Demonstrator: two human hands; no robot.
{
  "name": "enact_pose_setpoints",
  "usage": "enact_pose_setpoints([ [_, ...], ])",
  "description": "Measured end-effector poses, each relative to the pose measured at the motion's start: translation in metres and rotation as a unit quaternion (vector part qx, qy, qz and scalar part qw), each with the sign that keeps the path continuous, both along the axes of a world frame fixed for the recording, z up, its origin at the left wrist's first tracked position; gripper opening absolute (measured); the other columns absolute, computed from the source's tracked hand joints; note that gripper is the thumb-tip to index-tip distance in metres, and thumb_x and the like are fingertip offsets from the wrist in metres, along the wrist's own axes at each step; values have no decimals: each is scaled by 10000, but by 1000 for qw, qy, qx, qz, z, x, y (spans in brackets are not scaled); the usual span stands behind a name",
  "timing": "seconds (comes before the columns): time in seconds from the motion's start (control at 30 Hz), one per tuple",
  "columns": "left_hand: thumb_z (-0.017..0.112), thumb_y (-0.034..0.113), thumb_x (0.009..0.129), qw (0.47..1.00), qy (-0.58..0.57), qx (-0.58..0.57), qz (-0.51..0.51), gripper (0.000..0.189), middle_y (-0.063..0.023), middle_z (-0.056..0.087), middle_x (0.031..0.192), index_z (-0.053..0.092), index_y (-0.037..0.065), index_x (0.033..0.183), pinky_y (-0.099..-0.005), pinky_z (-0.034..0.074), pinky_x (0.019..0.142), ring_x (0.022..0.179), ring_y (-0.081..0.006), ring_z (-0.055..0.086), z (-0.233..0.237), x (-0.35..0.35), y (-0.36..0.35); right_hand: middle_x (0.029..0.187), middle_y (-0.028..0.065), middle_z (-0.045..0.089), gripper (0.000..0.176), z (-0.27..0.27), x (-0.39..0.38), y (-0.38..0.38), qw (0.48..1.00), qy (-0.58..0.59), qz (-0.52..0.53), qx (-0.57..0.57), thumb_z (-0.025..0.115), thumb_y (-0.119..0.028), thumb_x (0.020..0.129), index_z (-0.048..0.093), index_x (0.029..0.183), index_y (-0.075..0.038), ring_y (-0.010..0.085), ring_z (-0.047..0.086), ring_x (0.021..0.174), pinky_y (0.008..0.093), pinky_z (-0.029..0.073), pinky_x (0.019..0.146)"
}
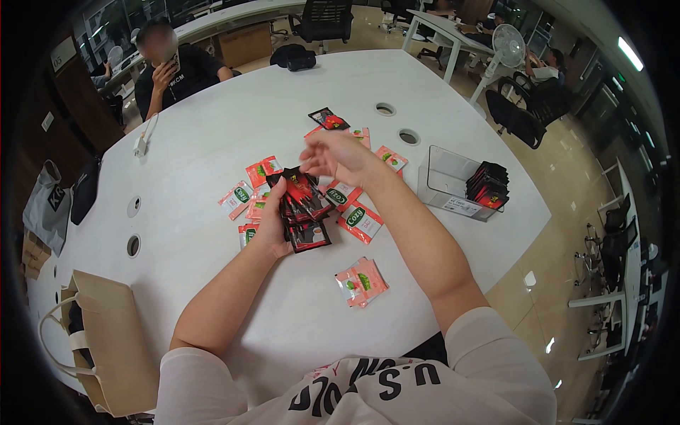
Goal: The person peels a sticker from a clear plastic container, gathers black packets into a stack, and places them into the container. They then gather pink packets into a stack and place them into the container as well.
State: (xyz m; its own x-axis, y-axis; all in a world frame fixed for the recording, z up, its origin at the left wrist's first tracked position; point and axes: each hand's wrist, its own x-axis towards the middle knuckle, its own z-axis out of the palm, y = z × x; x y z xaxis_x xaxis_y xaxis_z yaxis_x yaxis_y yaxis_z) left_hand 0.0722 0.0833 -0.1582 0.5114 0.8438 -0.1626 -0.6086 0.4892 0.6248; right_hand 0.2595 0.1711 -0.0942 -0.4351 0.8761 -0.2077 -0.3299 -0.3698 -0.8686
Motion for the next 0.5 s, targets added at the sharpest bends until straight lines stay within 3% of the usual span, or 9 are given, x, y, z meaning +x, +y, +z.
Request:
enact_pose_setpoints([
  [0.03, 506, 708, 1003, 1000, -2, -14, 3, 745, -119, 707, 1256, 564, 83, 1404, -490, 628, 912, 1101, -392, 729, 3, 0, 0, 954, 139, 725, 166, -5, 2, 6, 990, -93, -70, 79, 623, -181, 991, 599, 998, -16, 238, 766, 833, 308, 642, 631],
  [0.1, 498, 723, 999, 999, -8, -40, 8, 745, -108, 725, 1209, 582, 88, 1378, -483, 643, 845, 1038, -398, 745, 10, 2, 0, 990, 130, 747, 204, -20, 7, 23, 911, -270, -204, 234, 645, -233, 1003, 614, 1018, -32, 235, 768, 876, 335, 634, 666],
  [0.13, 495, 723, 1000, 999, -18, -45, 5, 737, -107, 730, 1192, 590, 89, 1365, -479, 646, 814, 1009, -387, 748, 10, 3, 0, 1144, 168, 729, 330, -35, 20, 36, 777, -468, -209, 365, 675, -280, 986, 617, 1207, -42, 305, 738, 1076, 443, 604, 896],
  [0.23, 487, 721, 1004, 998, -29, -50, -6, 721, -107, 739, 1162, 607, 91, 1334, -467, 656, 738, 937, -355, 755, 8, 3, 3, 1332, 160, 655, 462, -79, 23, 43, 549, -560, -263, 562, 735, -254, 925, 589, 1286, -6, 361, 593, 1299, 545, 303, 1242],
  [0.27, 484, 719, 1006, 999, -23, -46, -7, 718, -109, 738, 1164, 607, 91, 1331, -463, 658, 725, 921, -345, 754, 7, 2, 4, 1454, 183, 566, 591, -84, 21, 39, 565, -611, -214, 511, 766, -275, 908, 536, 1385, -12, 366, 508, 1385, 529, 324, 1239],
  [0.37, 474, 714, 1011, 999, -17, -35, -9, 716, -113, 739, 1162, 607, 87, 1330, -458, 660, 710, 897, -321, 754, 7, 2, 4, 1385, 185, 613, 626, -90, 17, 48, 625, -624, -167, 439, 796, -281, 882, 528, 1379, -10, 374, 553, 1329, 531, 344, 1226],
  [0.5, 467, 713, 1013, 999, -13, -34, -14, 727, -112, 744, 1148, 603, 77, 1338, -462, 655, 741, 888, -316, 753, 8, 2, 4, 1241, 167, 670, 585, -64, 12, 30, 623, -613, -156, 459, 821, -306, 855, 592, 1307, -14, 364, 605, 1222, 505, 426, 1142],
])
